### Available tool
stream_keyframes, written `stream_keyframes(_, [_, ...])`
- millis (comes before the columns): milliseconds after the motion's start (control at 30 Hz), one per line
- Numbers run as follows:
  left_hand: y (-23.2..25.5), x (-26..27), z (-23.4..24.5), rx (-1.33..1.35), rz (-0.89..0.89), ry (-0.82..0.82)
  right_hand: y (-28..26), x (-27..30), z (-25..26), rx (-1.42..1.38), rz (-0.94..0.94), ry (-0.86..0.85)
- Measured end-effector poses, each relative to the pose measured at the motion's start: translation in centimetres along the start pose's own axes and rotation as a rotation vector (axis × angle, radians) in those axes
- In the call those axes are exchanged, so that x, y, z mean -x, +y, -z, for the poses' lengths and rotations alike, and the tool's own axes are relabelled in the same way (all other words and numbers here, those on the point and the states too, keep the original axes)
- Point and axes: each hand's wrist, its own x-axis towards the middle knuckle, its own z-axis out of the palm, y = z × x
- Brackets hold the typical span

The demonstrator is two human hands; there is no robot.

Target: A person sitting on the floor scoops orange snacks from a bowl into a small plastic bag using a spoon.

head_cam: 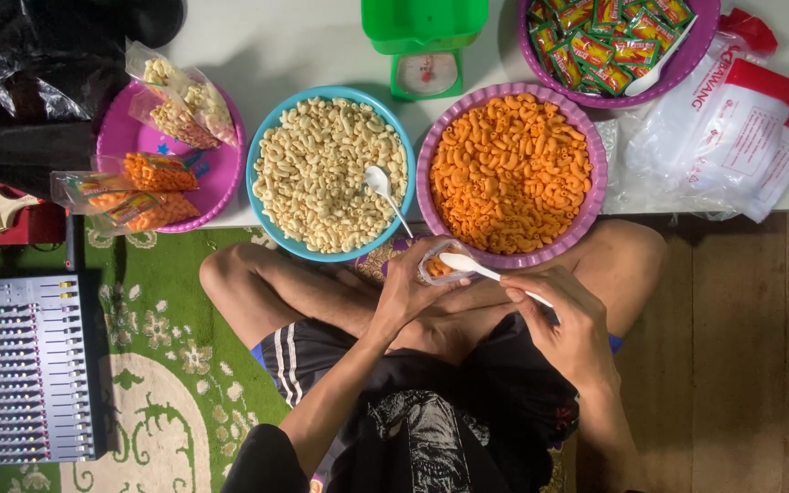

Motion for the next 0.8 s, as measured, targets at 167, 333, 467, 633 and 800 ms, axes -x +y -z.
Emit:
stream_keyframes(167, [0.3, -0.9, 0.4, 0.018, 0.067, 0.060, 8.7, 3.0, 1.1, -0.081, -0.156, 0.263])
stream_keyframes(333, [-2.8, -1.8, 1.3, 0.000, 0.229, 0.154, 11.4, 1.4, 1.7, -0.106, -0.312, 0.414])
stream_keyframes(467, [-2.7, -3.0, 2.0, 0.055, 0.172, 0.202, 13.9, 1.6, 1.3, 0.066, -0.363, 0.412])
stream_keyframes(633, [-3.0, -4.0, 0.7, 0.070, 0.189, 0.224, 13.5, 1.8, 0.6, 0.254, -0.372, 0.289])
stream_keyframes(800, [-2.2, -5.2, -1.0, 0.072, 0.216, 0.194, 15.2, 1.6, -1.2, 0.227, -0.410, 0.260])
